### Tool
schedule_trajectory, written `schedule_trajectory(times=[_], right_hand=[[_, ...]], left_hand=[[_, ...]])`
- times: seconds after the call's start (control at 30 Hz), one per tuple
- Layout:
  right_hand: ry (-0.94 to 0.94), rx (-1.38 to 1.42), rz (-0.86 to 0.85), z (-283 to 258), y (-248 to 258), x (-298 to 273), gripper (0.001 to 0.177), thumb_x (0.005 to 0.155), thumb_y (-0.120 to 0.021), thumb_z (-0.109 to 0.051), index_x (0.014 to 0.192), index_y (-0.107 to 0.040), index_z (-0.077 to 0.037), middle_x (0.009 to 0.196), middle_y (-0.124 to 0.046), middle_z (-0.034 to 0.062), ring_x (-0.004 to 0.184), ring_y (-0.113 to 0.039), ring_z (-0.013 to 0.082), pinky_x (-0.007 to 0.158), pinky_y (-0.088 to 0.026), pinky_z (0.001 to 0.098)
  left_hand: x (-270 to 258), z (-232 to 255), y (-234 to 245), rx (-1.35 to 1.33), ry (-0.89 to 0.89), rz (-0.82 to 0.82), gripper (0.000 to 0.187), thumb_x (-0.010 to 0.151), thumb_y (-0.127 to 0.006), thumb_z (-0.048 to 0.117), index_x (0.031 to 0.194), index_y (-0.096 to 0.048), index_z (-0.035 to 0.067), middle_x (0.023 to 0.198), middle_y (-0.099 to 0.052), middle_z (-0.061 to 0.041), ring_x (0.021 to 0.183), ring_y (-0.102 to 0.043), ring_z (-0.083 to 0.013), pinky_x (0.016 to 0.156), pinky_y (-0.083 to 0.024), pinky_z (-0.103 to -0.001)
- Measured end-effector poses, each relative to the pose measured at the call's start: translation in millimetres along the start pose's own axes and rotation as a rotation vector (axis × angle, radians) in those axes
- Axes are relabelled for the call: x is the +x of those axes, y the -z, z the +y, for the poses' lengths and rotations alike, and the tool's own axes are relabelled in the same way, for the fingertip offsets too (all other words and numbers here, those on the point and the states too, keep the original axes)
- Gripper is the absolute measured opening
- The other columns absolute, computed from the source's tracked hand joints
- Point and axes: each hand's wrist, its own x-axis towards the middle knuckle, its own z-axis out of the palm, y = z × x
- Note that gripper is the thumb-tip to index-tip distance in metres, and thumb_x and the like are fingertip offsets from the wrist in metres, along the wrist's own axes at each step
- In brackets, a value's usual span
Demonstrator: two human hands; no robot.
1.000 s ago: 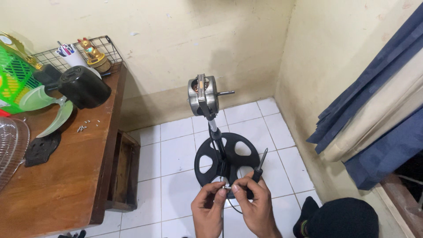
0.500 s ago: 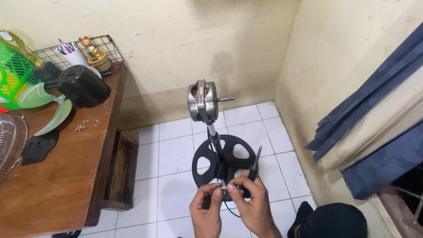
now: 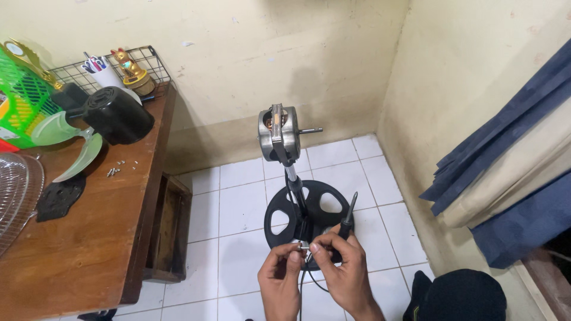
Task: The person uses a screwdriver to tighten screws on the motor housing of a standing electric fan. They repeatedly insert and turn the screwdriver on different screws, occasionally pausing to adjust their grip or reposition the motor.
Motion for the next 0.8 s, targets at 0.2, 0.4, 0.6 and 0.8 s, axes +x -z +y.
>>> schedule_trajectory(times=[0.2, 0.4, 0.6, 0.8], right_hand=[[0.025, -0.056, 0.004, -2.8, -0.2, -1.5, 0.013, 0.087, -0.073, -0.012, 0.082, -0.071, 0.000, 0.082, -0.060, 0.0049, 0.070, -0.057, 0.0147, 0.062, -0.048, 0.0293], [-0.044, -0.015, -0.020, 1.3, 0.3, 1.8, 0.023, 0.092, -0.068, -0.016, 0.077, -0.067, 0.001, 0.079, -0.061, 0.0054, 0.070, -0.063, 0.0145, 0.063, -0.051, 0.0298], [-0.131, -0.048, 0.018, 3.7, 5.6, 1.8, 0.032, 0.099, -0.059, -0.028, 0.092, -0.079, -0.004, 0.080, -0.066, 0.0036, 0.076, -0.058, 0.0149, 0.067, -0.047, 0.0305], [-0.178, 0.006, -0.006, 7.5, 10.2, -14.6, 0.027, 0.087, -0.075, -0.023, 0.109, -0.081, -0.007, 0.080, -0.060, 0.0073, 0.075, -0.054, 0.0132, 0.067, -0.048, 0.0282]], left_hand=[[2.3, -3.0, 7.4, 0.031, 0.018, -0.038, 0.024, 0.091, -0.073, 0.014, 0.107, -0.075, -0.004, 0.092, -0.075, -0.009, 0.087, -0.069, -0.0129, 0.080, -0.055, -0.027], [3.5, -0.1, 4.7, -0.012, 0.025, -0.085, 0.023, 0.089, -0.076, 0.010, 0.106, -0.075, -0.005, 0.090, -0.075, -0.008, 0.084, -0.067, -0.0122, 0.077, -0.053, -0.026], [7.6, 9.2, -3.0, 0.049, 0.102, -0.035, 0.021, 0.089, -0.076, 0.009, 0.106, -0.078, -0.004, 0.086, -0.072, -0.008, 0.079, -0.064, -0.0123, 0.070, -0.050, -0.026], [-0.1, 12.6, -14.1, -0.028, 0.016, -0.067, 0.025, 0.089, -0.076, 0.011, 0.108, -0.077, -0.005, 0.094, -0.074, -0.008, 0.088, -0.067, -0.0130, 0.077, -0.054, -0.026]])
